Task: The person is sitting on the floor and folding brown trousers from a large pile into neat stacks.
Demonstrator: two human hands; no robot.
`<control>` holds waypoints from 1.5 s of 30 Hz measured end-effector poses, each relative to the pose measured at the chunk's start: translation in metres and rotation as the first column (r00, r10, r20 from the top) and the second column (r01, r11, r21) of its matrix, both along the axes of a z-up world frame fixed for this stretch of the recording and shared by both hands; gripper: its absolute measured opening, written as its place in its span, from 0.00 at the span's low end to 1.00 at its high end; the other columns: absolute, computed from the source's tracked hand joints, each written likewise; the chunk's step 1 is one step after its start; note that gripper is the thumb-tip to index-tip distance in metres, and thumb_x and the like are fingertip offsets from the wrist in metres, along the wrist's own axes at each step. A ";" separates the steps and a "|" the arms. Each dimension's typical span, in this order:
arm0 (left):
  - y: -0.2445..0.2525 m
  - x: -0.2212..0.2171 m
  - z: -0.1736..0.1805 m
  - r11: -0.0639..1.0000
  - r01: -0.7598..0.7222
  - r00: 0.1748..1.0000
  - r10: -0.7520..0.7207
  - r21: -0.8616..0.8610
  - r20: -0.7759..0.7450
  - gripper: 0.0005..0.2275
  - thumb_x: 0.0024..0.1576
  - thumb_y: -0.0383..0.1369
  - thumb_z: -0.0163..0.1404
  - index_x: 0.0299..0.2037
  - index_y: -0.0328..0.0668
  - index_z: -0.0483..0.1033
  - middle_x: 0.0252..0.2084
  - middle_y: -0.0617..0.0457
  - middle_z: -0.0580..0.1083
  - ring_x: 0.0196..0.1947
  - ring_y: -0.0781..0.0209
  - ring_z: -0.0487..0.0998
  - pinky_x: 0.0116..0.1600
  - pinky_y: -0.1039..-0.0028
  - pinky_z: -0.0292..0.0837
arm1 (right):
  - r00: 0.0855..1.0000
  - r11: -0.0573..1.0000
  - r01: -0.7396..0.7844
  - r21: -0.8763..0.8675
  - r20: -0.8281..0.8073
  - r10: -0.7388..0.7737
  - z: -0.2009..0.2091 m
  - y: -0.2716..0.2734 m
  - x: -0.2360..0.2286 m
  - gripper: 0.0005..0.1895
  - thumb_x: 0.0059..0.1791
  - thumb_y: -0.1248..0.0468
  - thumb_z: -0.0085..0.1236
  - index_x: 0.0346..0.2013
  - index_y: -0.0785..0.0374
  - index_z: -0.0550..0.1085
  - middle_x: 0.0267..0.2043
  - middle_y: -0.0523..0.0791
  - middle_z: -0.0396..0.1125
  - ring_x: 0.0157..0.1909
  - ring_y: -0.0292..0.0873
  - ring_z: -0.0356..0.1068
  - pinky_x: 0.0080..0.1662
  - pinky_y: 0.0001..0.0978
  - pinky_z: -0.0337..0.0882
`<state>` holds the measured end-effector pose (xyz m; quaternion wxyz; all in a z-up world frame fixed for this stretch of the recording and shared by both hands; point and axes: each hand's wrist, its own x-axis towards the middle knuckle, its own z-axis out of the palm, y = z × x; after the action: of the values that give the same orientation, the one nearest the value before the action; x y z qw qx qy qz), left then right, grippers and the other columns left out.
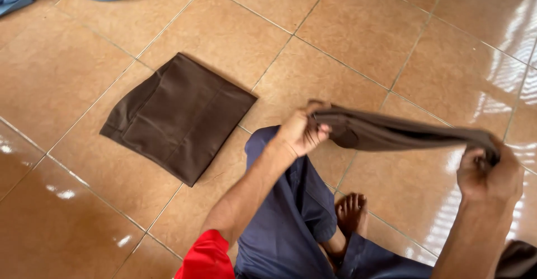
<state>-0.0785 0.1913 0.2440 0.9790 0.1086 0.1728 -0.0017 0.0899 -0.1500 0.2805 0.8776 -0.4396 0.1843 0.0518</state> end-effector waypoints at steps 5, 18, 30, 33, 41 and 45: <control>0.102 -0.047 0.071 0.935 -0.338 0.930 0.314 0.109 0.194 0.05 0.61 0.22 0.48 0.43 0.28 0.73 0.37 0.34 0.78 0.24 0.55 0.79 0.23 0.79 0.74 | 0.961 0.964 -0.250 -0.085 0.096 0.258 0.075 0.140 0.008 0.05 0.53 0.72 0.56 0.33 0.69 0.75 0.27 0.43 0.70 0.22 0.32 0.65 0.23 0.13 0.63; 0.164 -0.297 -0.066 0.607 -0.415 0.666 0.710 0.678 -0.229 0.12 0.53 0.37 0.56 0.42 0.43 0.73 0.32 0.47 0.77 0.17 0.54 0.79 0.18 0.75 0.78 | 0.663 0.636 -0.741 -0.216 -0.081 0.745 -0.033 0.369 -0.079 0.11 0.45 0.62 0.66 0.39 0.58 0.75 0.36 0.42 0.67 0.35 0.41 0.75 0.38 0.29 0.83; 0.164 -0.322 -0.229 0.709 -0.044 0.495 0.627 0.704 -0.601 0.24 0.56 0.38 0.62 0.50 0.21 0.69 0.37 0.31 0.75 0.33 0.35 0.82 0.37 0.49 0.82 | 0.765 0.642 -0.635 -0.429 -0.468 0.444 -0.253 0.061 -0.095 0.12 0.54 0.67 0.57 0.50 0.72 0.72 0.45 0.57 0.70 0.42 0.54 0.74 0.45 0.56 0.78; 0.164 -0.313 -0.229 0.716 -0.105 0.498 0.638 0.690 -0.587 0.21 0.55 0.34 0.63 0.48 0.21 0.70 0.36 0.30 0.76 0.32 0.34 0.82 0.36 0.53 0.85 | 0.851 0.839 -0.470 -0.274 -0.391 0.349 -0.266 -0.005 -0.104 0.11 0.51 0.74 0.57 0.46 0.68 0.65 0.49 0.50 0.66 0.47 0.47 0.70 0.57 0.50 0.73; 0.162 -0.287 -0.230 0.666 -0.613 0.516 0.745 0.426 -0.423 0.21 0.57 0.30 0.62 0.59 0.34 0.71 0.56 0.37 0.75 0.55 0.37 0.78 0.65 0.41 0.72 | 0.872 0.841 -0.428 -0.330 -0.394 0.289 -0.307 -0.041 -0.103 0.09 0.55 0.65 0.55 0.49 0.66 0.73 0.40 0.43 0.71 0.36 0.30 0.74 0.43 0.22 0.81; 0.147 -0.272 -0.226 0.605 -0.661 0.481 0.796 0.444 -0.368 0.18 0.61 0.30 0.58 0.59 0.31 0.70 0.55 0.36 0.75 0.52 0.36 0.81 0.62 0.41 0.76 | 0.872 0.827 -0.438 -0.352 -0.388 0.297 -0.301 -0.039 -0.108 0.09 0.56 0.64 0.56 0.47 0.66 0.73 0.39 0.44 0.72 0.35 0.30 0.74 0.40 0.22 0.82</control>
<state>-0.3509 0.3385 0.0177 0.7735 0.1373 0.4651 0.4081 -0.0178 -0.1891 -0.0206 0.6904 -0.6350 0.2398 0.2501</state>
